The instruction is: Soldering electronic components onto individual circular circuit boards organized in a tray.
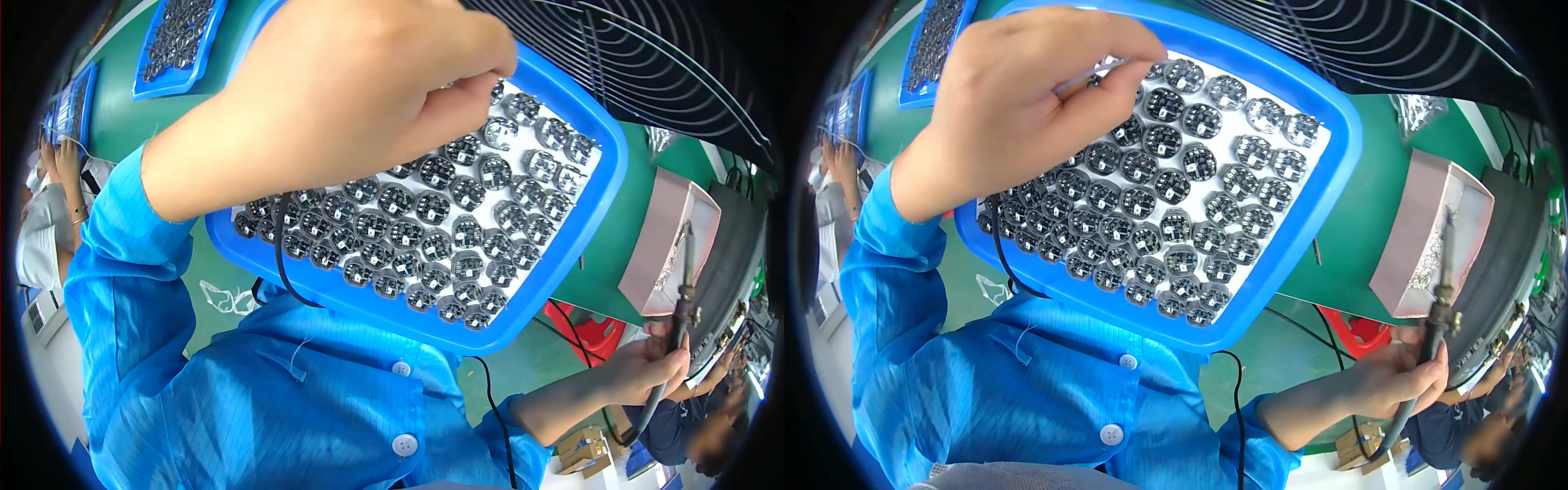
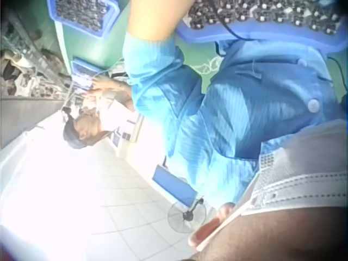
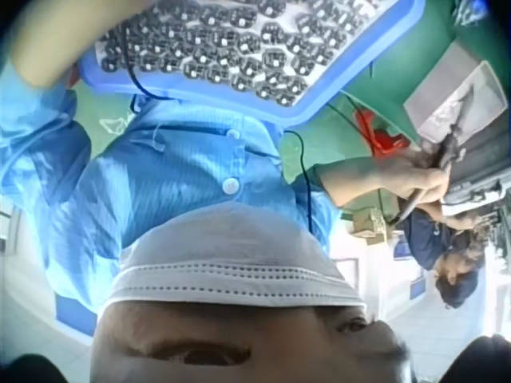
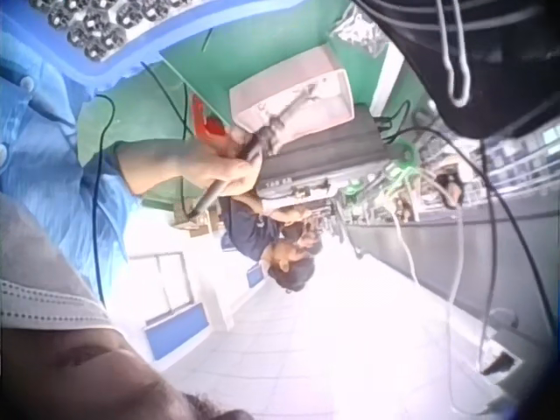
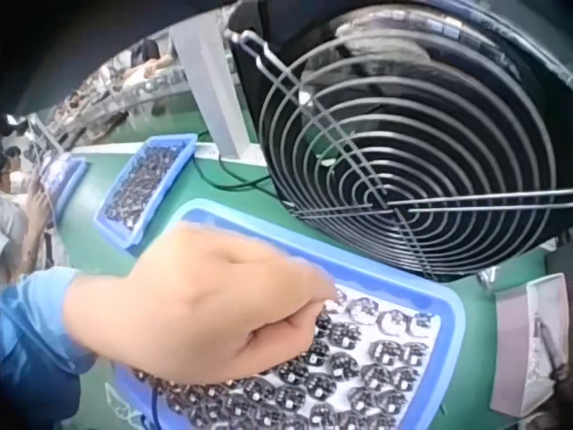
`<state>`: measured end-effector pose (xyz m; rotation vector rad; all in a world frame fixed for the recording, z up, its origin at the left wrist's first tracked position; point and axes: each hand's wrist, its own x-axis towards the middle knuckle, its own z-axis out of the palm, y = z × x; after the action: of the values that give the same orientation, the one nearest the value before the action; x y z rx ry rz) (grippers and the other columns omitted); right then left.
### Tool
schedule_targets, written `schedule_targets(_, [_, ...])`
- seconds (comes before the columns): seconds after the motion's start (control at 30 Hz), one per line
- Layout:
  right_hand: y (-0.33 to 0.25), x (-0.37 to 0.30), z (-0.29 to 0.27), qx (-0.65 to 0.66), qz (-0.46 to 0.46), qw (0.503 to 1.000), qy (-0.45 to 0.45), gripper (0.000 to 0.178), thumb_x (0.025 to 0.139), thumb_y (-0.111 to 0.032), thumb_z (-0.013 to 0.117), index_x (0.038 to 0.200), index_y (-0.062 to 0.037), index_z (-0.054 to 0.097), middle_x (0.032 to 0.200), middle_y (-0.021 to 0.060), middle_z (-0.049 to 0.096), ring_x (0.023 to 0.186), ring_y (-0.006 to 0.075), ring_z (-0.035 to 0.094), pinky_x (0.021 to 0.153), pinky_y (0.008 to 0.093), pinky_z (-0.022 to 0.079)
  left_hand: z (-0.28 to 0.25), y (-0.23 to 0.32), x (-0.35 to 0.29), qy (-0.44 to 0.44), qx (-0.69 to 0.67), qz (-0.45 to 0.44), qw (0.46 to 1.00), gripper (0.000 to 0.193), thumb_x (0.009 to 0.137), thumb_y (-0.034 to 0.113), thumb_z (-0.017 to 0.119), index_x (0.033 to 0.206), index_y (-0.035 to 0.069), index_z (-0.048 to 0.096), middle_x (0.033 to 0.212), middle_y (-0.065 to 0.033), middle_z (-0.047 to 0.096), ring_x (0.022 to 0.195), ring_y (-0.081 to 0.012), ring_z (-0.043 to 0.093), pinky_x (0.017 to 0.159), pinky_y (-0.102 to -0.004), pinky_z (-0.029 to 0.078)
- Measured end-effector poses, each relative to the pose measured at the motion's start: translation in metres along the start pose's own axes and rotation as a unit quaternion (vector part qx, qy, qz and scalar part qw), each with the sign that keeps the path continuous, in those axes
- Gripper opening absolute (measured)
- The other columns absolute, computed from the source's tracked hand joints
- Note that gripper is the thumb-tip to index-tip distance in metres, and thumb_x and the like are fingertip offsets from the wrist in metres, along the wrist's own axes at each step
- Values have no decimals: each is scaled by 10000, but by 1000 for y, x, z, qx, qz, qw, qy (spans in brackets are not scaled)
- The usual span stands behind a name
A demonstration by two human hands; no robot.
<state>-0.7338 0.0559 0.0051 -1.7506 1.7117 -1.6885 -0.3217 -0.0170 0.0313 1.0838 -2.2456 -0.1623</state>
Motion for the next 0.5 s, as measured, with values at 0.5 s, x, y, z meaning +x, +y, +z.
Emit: schedule_targets(0.5, [-22, 6, 90, 190, -97, 928, -306, 178, 852, 30, 747, 989, 69, 639, 890, 225, 710, 720, 266, 713, 641, 337, 581, 24, 9, 9, -43, 41, -13, 998, 119, 786, 96, 751, 890, 85, 695, 707, -57, 653, 667, -262, 673, 613, -397, 550])
